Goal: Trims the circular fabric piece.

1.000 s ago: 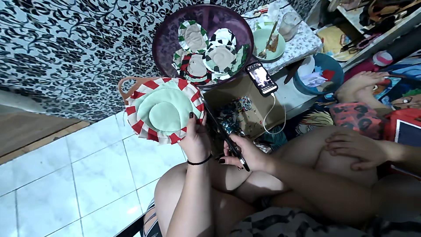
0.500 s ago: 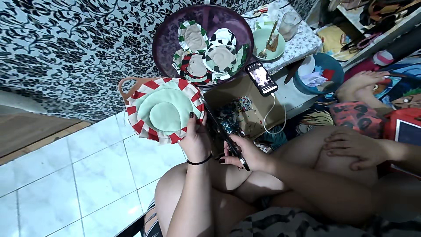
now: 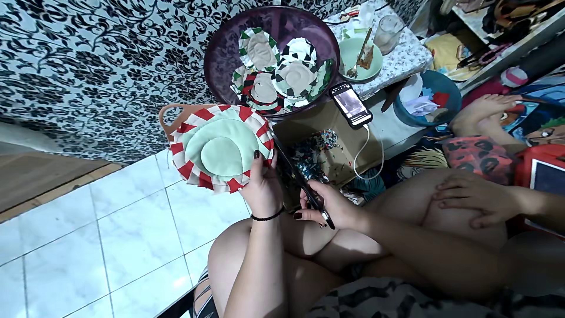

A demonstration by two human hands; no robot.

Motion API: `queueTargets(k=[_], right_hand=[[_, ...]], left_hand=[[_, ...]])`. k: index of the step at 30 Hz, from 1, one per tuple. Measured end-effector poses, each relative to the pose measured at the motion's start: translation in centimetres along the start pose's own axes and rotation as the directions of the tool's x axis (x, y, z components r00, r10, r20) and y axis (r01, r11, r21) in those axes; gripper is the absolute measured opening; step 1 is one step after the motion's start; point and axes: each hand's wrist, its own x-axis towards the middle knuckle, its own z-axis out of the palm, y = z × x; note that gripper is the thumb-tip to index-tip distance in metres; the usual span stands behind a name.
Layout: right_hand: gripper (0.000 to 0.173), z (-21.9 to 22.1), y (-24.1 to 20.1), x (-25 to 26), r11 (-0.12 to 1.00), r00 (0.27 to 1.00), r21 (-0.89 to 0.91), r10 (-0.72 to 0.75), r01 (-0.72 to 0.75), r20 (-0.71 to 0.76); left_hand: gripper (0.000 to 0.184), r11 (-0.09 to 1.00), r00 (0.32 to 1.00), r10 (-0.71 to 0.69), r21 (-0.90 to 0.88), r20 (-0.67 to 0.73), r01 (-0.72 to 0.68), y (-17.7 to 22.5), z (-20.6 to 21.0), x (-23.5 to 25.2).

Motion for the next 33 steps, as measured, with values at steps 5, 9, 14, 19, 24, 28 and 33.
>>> queueTargets(k=[5,9,14,19,24,28,33], right_hand=[[0.043,0.0,-0.1,0.0,1.000,1.000,0.004,0.016,-0.017,0.003],[0.043,0.0,-0.1,0.0,1.000,1.000,0.003,0.016,-0.016,-0.001],[0.041,0.0,-0.1,0.0,1.000,1.000,0.009,0.012,-0.012,0.001],[0.042,0.0,-0.1,0.0,1.000,1.000,0.017,0.016,-0.016,0.003],[0.044,0.0,0.0,0.0,1.000,1.000,0.009,0.009,-0.009,0.004],[0.073,-0.1,1.1,-0.2,0.984,0.981,0.042,-0.175,0.172,0.078],[0.093,0.4,1.2,-0.5,0.973,0.970,0.065,-0.228,0.222,0.087]], left_hand=[[0.024,1.000,1.000,-0.001,-0.005,0.001,0.001,0.1,0.0,0.0],[0.027,1.000,1.000,0.003,-0.009,-0.007,-0.003,0.1,0.1,0.0],[0.025,1.000,1.000,0.004,0.003,0.001,-0.004,0.1,0.0,0.0],[0.026,1.000,1.000,0.006,0.005,0.009,-0.006,0.1,0.0,0.0],[0.026,1.000,1.000,0.004,0.001,0.011,-0.004,0.1,-0.1,0.0],[0.027,0.997,0.999,0.010,0.076,0.036,-0.012,0.1,0.0,-0.1],[0.028,0.994,0.999,0.022,0.106,0.033,-0.026,0.1,0.3,-0.6]])
